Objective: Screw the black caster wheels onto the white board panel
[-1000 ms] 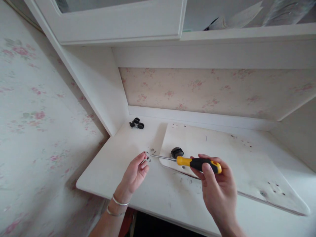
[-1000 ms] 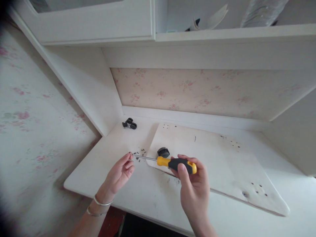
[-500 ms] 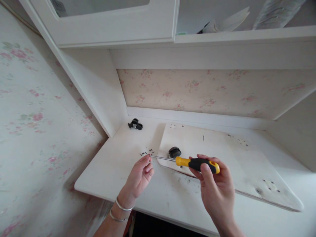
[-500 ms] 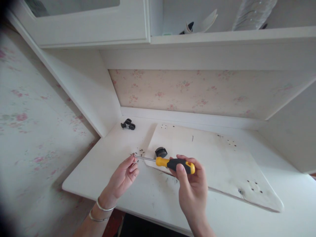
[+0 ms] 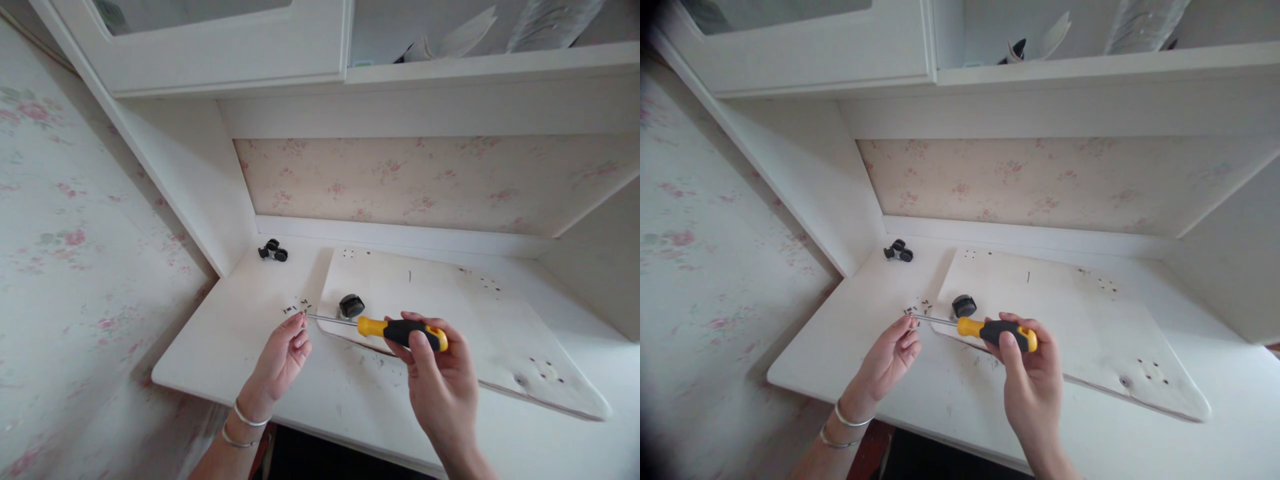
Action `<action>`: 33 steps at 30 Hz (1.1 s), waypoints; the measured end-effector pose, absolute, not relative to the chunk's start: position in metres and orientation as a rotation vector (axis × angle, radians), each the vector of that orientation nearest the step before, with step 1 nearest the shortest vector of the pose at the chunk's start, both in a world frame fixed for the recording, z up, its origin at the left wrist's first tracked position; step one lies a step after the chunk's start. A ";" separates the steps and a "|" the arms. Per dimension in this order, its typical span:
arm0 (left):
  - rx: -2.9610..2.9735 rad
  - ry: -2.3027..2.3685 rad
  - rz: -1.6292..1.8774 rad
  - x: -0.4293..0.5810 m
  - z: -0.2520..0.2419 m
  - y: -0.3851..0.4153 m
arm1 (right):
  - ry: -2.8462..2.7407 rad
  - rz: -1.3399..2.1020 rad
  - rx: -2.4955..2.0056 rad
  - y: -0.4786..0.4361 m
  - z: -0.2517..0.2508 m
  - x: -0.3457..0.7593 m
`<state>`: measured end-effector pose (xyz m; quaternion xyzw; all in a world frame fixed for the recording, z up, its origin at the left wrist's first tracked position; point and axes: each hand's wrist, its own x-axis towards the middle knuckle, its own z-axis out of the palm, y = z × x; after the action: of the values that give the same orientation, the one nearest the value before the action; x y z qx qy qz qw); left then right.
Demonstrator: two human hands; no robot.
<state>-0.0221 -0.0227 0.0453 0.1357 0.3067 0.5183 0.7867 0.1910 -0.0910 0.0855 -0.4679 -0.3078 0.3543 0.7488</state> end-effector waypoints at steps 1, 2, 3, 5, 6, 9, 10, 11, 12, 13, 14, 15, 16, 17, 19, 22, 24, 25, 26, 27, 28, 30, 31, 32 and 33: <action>0.295 0.657 1.118 -0.022 0.046 -0.023 | -0.673 0.777 -1.025 -0.091 0.085 0.191; 0.297 0.654 1.119 -0.021 0.046 -0.023 | -0.671 0.780 -1.026 -0.091 0.084 0.191; 0.298 0.652 1.120 -0.021 0.046 -0.023 | -0.669 0.782 -1.026 -0.091 0.084 0.191; 0.301 0.651 1.121 -0.021 0.046 -0.023 | -0.665 0.781 -1.021 -0.091 0.084 0.191; 0.303 0.652 1.120 -0.020 0.045 -0.023 | -0.667 0.780 -1.018 -0.092 0.084 0.191; 0.304 0.658 1.120 -0.020 0.044 -0.023 | -0.685 0.765 -1.017 -0.093 0.084 0.191; 0.307 0.664 1.122 -0.020 0.043 -0.023 | -0.692 0.761 -1.019 -0.093 0.085 0.190; 0.315 0.673 1.123 -0.019 0.042 -0.023 | -0.698 0.757 -1.022 -0.093 0.085 0.190; 0.325 0.684 1.125 -0.019 0.042 -0.023 | -0.704 0.754 -1.024 -0.093 0.085 0.190; 0.337 0.695 1.128 -0.019 0.041 -0.023 | -0.708 0.751 -1.027 -0.093 0.085 0.190; 0.348 0.703 1.130 -0.019 0.040 -0.023 | -0.710 0.749 -1.031 -0.093 0.085 0.189; 0.356 0.708 1.132 -0.019 0.040 -0.022 | -0.711 0.748 -1.034 -0.093 0.085 0.189; 0.360 0.708 1.133 -0.019 0.039 -0.022 | -0.710 0.749 -1.036 -0.093 0.084 0.189; 0.363 0.706 1.133 -0.019 0.039 -0.022 | -0.709 0.752 -1.036 -0.093 0.084 0.189; 0.371 0.705 1.133 -0.018 0.038 -0.022 | -0.706 0.759 -1.035 -0.092 0.083 0.189; 0.388 0.718 1.139 -0.018 0.038 -0.021 | -0.712 0.752 -1.034 -0.092 0.084 0.188; 0.399 0.723 1.150 -0.018 0.038 -0.021 | -0.730 0.762 -1.054 -0.093 0.084 0.188; 0.397 0.721 1.161 -0.018 0.038 -0.020 | -0.746 0.781 -1.084 -0.093 0.083 0.189; 0.388 0.717 1.178 -0.019 0.038 -0.019 | -0.771 0.813 -1.127 -0.094 0.082 0.191; 0.372 0.712 1.201 -0.020 0.038 -0.019 | -0.805 0.852 -1.182 -0.095 0.080 0.193; 0.350 0.706 1.227 -0.021 0.038 -0.017 | -0.844 0.898 -1.241 -0.096 0.077 0.195; 0.300 0.689 1.275 -0.022 0.039 -0.015 | -0.927 0.996 -1.348 -0.100 0.071 0.200; 0.277 0.677 1.295 -0.022 0.040 -0.014 | -0.963 1.041 -1.383 -0.102 0.068 0.202; 0.257 0.665 1.308 -0.022 0.041 -0.014 | -0.982 1.079 -1.403 -0.104 0.065 0.203; 0.242 0.652 1.316 -0.021 0.043 -0.013 | -0.977 1.106 -1.406 -0.106 0.064 0.203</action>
<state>-0.0214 -0.0133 0.0427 0.1101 0.2968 0.5991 0.7355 0.2030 -0.1065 0.0636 -0.5876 -0.4081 0.4619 0.5242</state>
